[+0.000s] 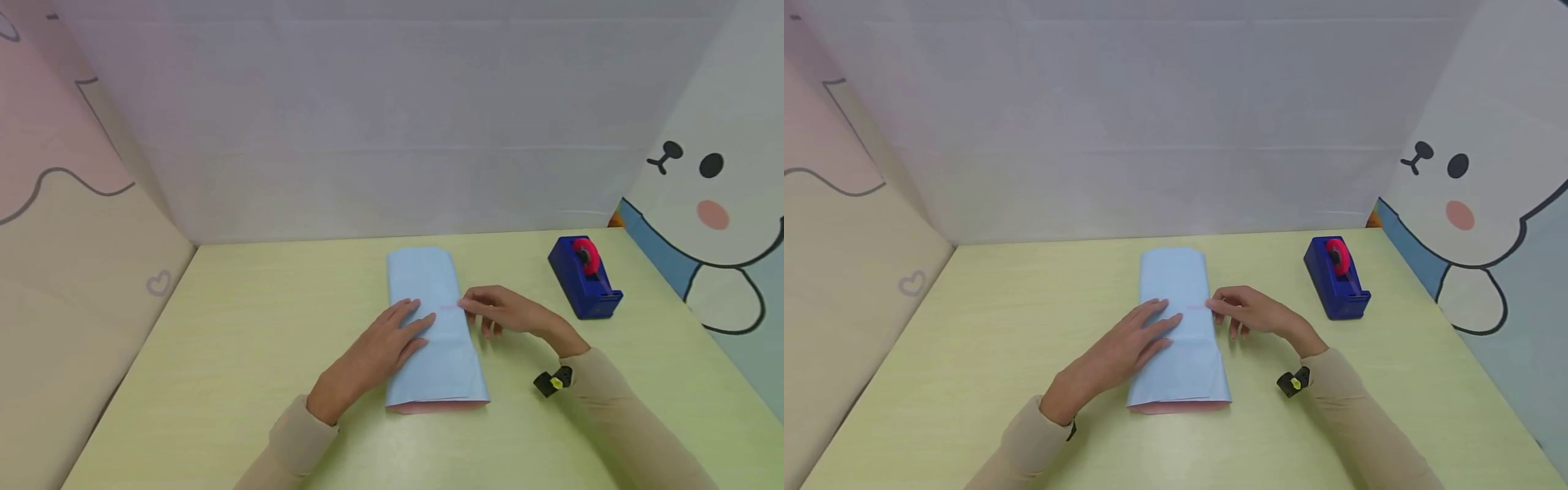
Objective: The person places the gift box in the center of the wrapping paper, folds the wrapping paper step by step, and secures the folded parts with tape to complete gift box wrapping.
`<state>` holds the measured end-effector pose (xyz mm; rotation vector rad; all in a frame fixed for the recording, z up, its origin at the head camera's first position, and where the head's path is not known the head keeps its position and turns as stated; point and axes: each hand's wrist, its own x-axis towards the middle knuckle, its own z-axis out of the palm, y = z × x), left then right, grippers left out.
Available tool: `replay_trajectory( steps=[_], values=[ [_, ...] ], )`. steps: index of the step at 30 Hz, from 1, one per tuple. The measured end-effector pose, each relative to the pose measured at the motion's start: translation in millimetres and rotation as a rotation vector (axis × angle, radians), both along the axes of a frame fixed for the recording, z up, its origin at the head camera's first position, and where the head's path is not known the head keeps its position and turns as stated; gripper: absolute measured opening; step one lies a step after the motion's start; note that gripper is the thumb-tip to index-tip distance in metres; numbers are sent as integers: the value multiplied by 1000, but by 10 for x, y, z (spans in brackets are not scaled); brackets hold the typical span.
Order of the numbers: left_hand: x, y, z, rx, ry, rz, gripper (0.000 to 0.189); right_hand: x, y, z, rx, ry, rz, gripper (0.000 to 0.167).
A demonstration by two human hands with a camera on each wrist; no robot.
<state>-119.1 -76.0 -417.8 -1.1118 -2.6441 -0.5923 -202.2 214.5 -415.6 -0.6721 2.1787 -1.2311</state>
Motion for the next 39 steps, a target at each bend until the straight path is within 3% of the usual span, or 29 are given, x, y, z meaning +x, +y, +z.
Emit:
replay_trajectory(
  steps=[5,10,15,19,22,26,31,35,39],
  values=[
    [0,2,-8,6,-34,4,42,-90,71,-89,-26,46,67,28],
    [4,13,8,-6,-71,5,43,-51,114,-97,-57,164,14,15],
    [8,14,15,-6,-73,7,43,146,56,-36,-93,393,-84,16],
    [7,13,20,-12,-57,4,43,288,-27,-18,-101,621,-59,26],
    [3,13,24,-19,-35,2,43,339,-73,-32,-87,728,-33,30],
    [-1,19,28,-20,-22,-1,43,392,-104,-34,-53,754,-16,32],
    [1,22,34,-28,-53,1,43,497,-121,-15,76,747,-7,37],
    [2,21,38,-30,-66,3,43,564,-147,-8,154,802,11,42],
    [3,19,33,-32,-53,9,44,594,-177,-4,161,877,31,44]
  ],
)
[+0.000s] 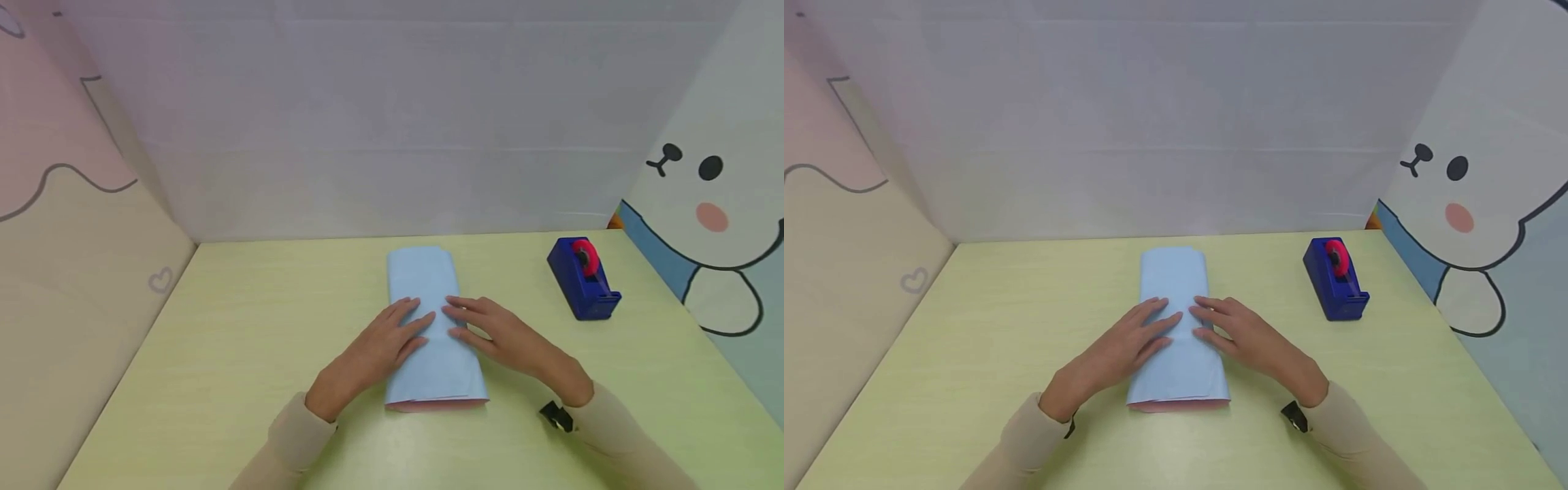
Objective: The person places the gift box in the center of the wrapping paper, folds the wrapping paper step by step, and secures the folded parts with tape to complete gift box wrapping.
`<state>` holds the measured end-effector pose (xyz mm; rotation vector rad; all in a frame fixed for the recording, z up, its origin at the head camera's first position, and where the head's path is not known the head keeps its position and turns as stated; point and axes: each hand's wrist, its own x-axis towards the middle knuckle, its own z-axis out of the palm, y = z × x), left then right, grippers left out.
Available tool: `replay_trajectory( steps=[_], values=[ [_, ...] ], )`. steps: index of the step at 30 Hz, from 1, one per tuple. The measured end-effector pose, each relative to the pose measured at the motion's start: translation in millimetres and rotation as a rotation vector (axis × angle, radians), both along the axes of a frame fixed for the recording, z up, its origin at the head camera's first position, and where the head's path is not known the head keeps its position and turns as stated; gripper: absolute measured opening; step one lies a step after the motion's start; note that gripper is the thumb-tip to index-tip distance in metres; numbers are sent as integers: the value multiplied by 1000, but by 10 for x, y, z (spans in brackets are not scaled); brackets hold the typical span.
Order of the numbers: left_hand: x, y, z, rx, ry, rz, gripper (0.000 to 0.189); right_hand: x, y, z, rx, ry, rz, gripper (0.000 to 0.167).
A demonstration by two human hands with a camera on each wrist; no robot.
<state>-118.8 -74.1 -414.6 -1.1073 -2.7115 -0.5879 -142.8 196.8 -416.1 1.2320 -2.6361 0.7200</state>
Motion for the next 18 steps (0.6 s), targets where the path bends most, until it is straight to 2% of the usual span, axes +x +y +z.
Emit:
replay_trajectory(
  steps=[6,12,18],
  values=[
    [6,19,-10,12,16,-3,44,56,-6,5,11,73,18,50],
    [11,16,-25,28,39,-11,43,125,-43,-5,22,42,-6,56],
    [19,1,-30,32,119,2,42,138,-90,2,31,17,-15,58]
  ],
)
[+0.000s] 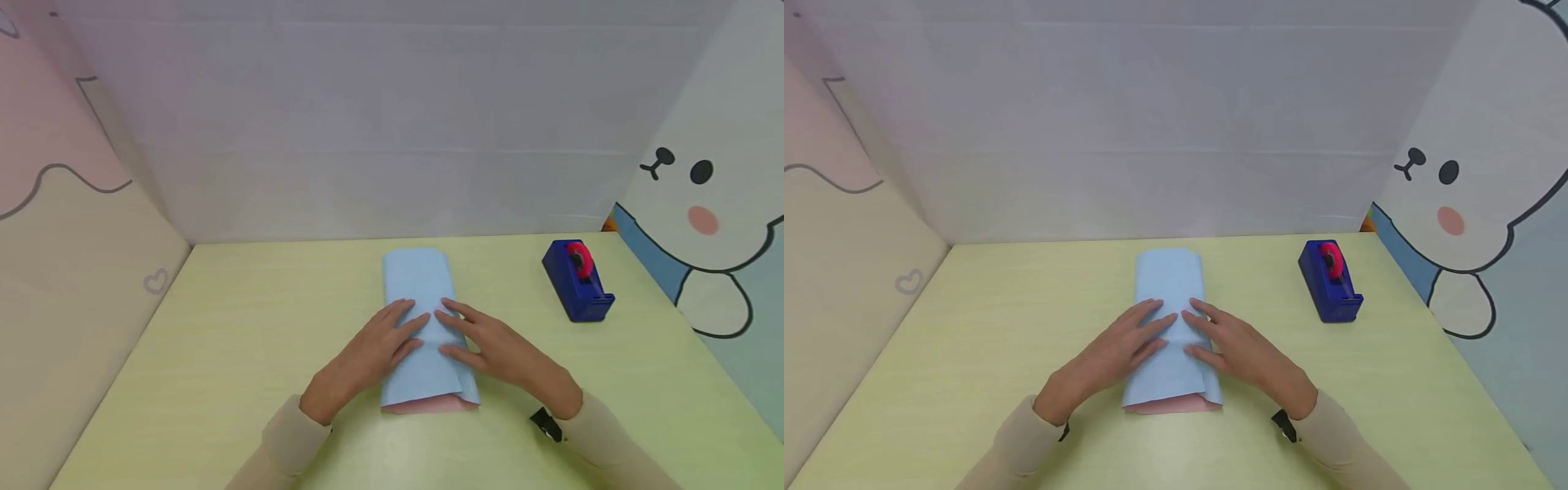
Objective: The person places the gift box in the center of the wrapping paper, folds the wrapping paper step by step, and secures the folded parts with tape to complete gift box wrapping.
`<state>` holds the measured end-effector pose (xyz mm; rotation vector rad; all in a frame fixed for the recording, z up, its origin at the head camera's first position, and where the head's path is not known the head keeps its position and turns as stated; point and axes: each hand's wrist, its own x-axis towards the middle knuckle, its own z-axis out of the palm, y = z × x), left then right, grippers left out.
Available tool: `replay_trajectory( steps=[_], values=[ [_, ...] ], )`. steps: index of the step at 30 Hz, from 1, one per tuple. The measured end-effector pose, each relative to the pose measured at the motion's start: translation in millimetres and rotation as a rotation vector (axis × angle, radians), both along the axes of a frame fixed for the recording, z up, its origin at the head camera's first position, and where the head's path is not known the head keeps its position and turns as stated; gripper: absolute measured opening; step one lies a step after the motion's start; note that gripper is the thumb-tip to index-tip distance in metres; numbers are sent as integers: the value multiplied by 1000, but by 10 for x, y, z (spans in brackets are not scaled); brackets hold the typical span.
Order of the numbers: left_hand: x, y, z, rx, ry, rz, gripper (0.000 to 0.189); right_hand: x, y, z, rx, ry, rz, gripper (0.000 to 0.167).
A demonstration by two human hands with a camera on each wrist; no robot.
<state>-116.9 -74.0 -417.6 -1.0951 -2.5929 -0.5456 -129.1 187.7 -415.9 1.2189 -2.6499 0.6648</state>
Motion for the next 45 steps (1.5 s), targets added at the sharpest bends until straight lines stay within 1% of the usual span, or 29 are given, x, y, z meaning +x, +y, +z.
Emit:
replay_trajectory(
  steps=[2,5,8,11,13,15,18,22,25,29,32,39,42,45],
  values=[
    [20,-1,5,-13,37,28,42,3,-8,-1,8,-16,-7,59],
    [66,2,14,-44,99,90,40,12,-11,4,29,-41,-19,60],
    [113,15,22,-54,138,145,39,24,-4,20,46,-64,-27,60],
    [152,33,26,-47,137,179,38,36,1,42,58,-106,-25,61],
    [174,46,32,-38,116,195,38,43,3,55,70,-128,-20,63],
    [191,54,35,-31,90,204,38,53,1,65,83,-127,-13,64],
    [201,64,36,-12,61,207,38,83,-6,69,91,-58,-3,64],
    [197,63,29,-3,59,204,41,129,-47,55,64,79,1,60],
    [199,53,20,-17,52,203,46,151,-93,38,41,140,-13,57],
    [206,59,-13,-18,30,199,53,169,-128,13,54,157,-55,57],
    [214,78,-35,-16,39,205,55,176,-149,-24,64,164,-83,58],
    [226,142,-60,-19,80,262,58,221,-240,-91,56,234,-160,59],
    [223,173,-65,-2,79,284,59,248,-278,-103,48,253,-192,59],
    [222,191,-63,21,67,295,60,276,-315,-113,46,245,-216,61]
  ],
)
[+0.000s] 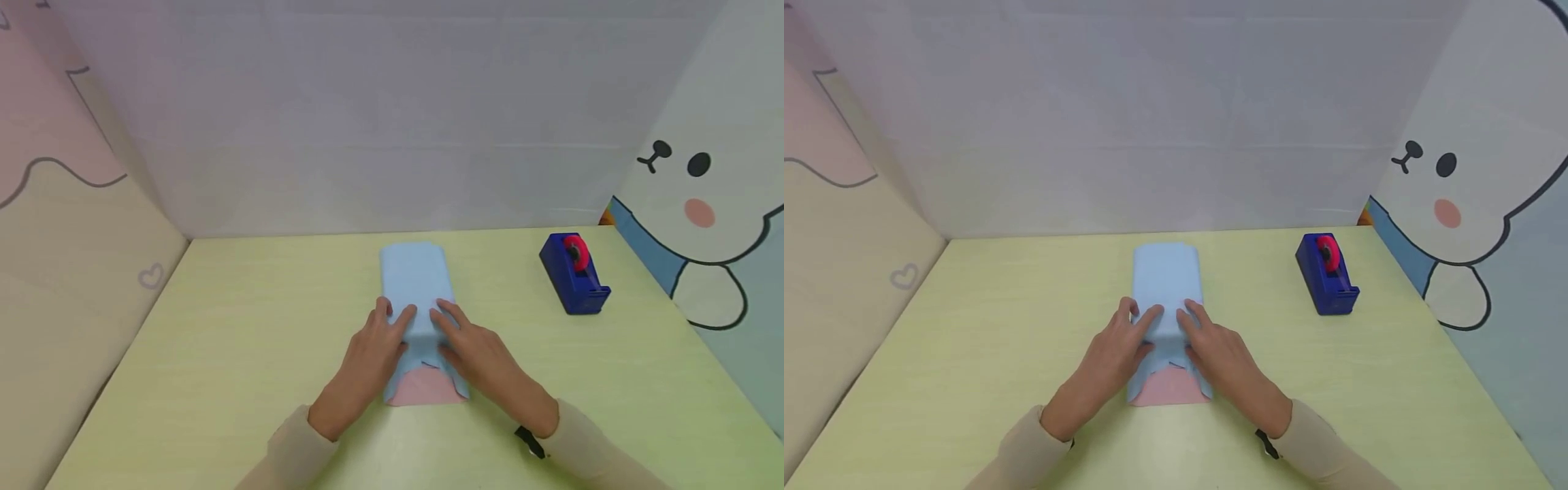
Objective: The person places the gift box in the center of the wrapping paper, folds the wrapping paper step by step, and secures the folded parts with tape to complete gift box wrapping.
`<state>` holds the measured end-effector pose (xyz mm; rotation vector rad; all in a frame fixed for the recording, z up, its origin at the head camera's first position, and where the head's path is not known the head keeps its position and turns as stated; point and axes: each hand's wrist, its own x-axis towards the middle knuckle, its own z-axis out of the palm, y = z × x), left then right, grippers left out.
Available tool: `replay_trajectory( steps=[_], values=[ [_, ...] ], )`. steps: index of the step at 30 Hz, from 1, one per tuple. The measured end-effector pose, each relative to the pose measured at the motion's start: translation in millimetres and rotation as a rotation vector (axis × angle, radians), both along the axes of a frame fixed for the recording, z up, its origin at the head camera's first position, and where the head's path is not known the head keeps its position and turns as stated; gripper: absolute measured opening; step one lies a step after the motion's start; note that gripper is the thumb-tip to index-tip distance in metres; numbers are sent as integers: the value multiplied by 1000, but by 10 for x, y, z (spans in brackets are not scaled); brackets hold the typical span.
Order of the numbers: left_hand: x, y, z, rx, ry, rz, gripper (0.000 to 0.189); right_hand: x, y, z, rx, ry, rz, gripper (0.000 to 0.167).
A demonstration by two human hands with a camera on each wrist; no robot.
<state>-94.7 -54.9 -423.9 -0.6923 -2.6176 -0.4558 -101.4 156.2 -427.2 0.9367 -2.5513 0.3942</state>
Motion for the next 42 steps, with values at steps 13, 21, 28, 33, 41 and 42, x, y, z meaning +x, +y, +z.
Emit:
replay_trajectory(
  steps=[13,21,28,33,41,42],
  values=[
    [-3,2,25,-11,-42,20,61,28,-115,-23,22,-4,-78,62],
    [69,11,-29,-39,54,57,50,47,-153,-9,33,15,-93,61],
    [50,84,-105,-84,152,96,53,123,-230,-46,77,-21,-144,63],
    [33,106,-125,-63,119,125,55,121,-295,-79,85,29,-173,57],
    [10,110,-129,-6,49,96,56,116,-293,-76,102,33,-199,59],
    [19,105,-127,-20,52,90,56,114,-298,-79,110,43,-204,57]
  ],
)
